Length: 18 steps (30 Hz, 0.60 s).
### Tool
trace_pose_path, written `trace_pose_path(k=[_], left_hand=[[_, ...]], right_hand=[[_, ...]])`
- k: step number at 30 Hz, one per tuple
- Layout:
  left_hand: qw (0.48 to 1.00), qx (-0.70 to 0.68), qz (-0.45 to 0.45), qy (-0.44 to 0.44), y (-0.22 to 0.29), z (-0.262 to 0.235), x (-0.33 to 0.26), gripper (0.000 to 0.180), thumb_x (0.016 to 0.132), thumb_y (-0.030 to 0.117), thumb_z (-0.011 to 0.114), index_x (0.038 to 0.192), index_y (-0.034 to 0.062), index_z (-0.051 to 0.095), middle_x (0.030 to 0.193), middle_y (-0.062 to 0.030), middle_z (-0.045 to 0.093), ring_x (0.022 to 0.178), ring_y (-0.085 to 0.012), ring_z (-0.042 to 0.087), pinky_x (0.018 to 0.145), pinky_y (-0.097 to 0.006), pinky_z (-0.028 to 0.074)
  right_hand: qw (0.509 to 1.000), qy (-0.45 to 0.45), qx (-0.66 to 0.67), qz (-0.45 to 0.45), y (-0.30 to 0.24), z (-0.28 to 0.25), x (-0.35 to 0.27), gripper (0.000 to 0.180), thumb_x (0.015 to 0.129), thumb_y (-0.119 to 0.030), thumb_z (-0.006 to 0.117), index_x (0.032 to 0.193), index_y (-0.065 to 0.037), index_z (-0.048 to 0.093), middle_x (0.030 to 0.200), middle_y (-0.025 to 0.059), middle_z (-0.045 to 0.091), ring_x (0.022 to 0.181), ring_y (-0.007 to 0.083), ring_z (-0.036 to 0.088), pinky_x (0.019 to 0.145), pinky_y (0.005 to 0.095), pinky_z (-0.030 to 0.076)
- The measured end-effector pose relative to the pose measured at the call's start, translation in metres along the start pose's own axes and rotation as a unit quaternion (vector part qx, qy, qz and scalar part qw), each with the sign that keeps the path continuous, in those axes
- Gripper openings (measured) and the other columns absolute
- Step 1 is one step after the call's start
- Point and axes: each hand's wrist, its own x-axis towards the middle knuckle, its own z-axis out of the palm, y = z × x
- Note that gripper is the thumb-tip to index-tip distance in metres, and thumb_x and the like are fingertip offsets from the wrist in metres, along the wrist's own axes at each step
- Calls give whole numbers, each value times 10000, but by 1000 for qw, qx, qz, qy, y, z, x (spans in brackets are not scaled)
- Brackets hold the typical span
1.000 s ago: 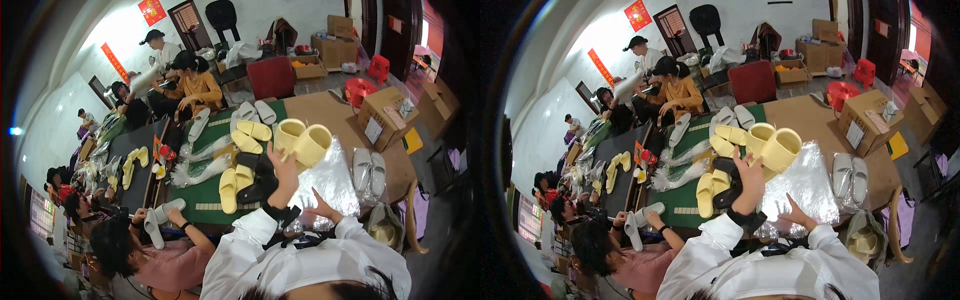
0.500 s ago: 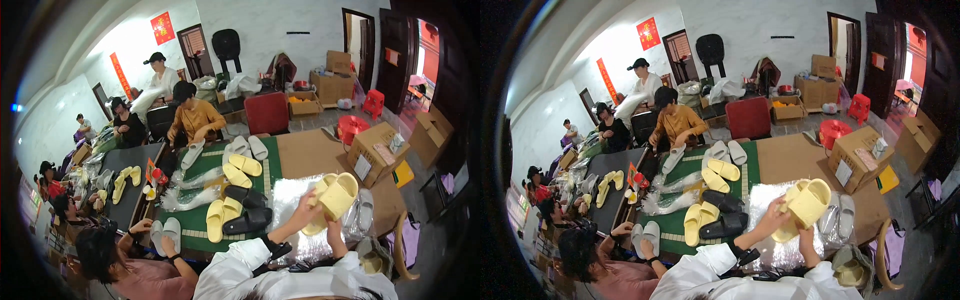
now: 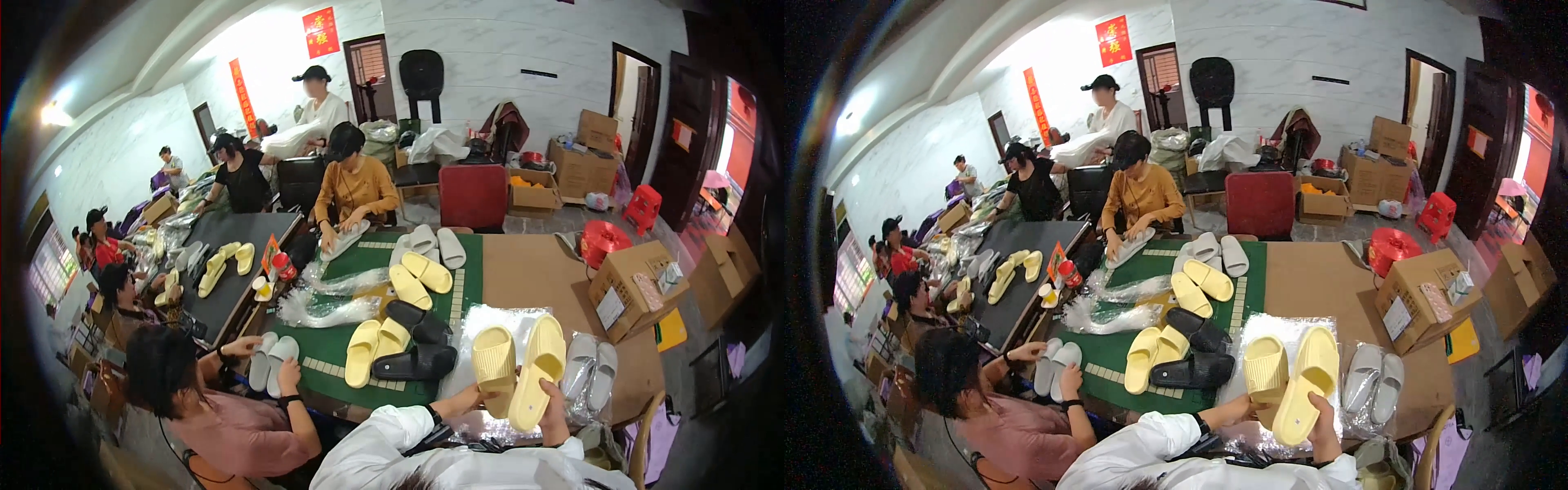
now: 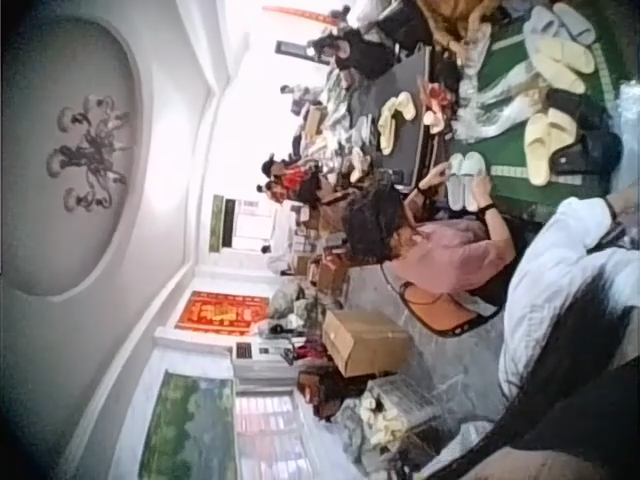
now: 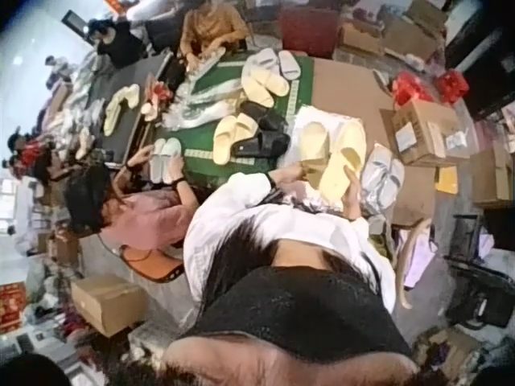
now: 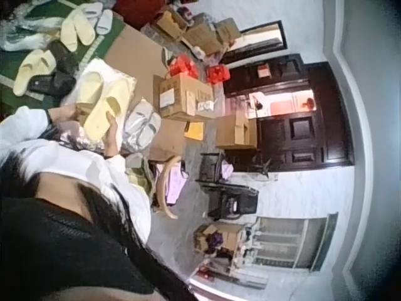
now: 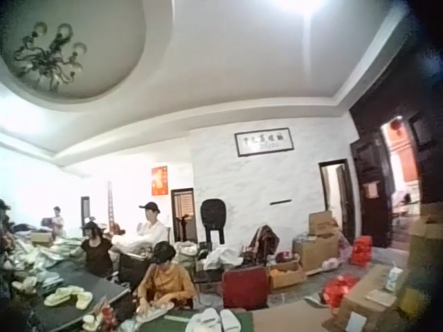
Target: Packing yellow and grey sandals into plastic bags and placing them into a larger transport sack in a manufacturing facility.
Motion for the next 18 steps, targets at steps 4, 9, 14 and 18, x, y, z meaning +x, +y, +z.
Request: trace_pose_path(k=[4, 9, 14, 18], left_hand=[[990, -132, -51, 24, -53, -16, 19, 403, 886, 201, 516, 1244, 59, 396, 1155, -54, 521, 1031, -173, 520, 858, -344, 443], [970, -215, -98, 47, -84, -28, 10, 373, 879, 150, 515, 1225, 44, 426, 1167, -80, 525, 1028, -200, 542, 853, -338, 464], [984, -168, -47, 26, -76, -17, 9, 406, 862, 162, 546, 1233, 57, 421, 1163, -63, 522, 1018, -184, 539, 845, -329, 461], [991, -131, 21, 18, -91, -16, 48, 425, 858, 179, 556, 1241, 69, 406, 1143, -38, 529, 997, -155, 537, 817, -322, 470]], right_hand=[[979, 99, -180, 20, 13, -31, 28, 368, 826, -146, 528, 1144, 33, 477, 1040, 107, 583, 926, 212, 584, 817, 335, 468], [820, 198, -537, -12, 30, -85, 21, 397, 765, 5, 554, 1112, -24, 362, 942, 180, 556, 828, 218, 575, 693, 324, 466], [874, 250, -415, -32, 34, -114, 8, 438, 746, 2, 572, 1135, -30, 373, 970, 175, 541, 821, 223, 554, 666, 322, 464], [821, 263, -482, -159, 27, -116, 11, 461, 772, 47, 530, 1180, -57, 344, 932, 172, 577, 813, 217, 574, 675, 311, 452]])
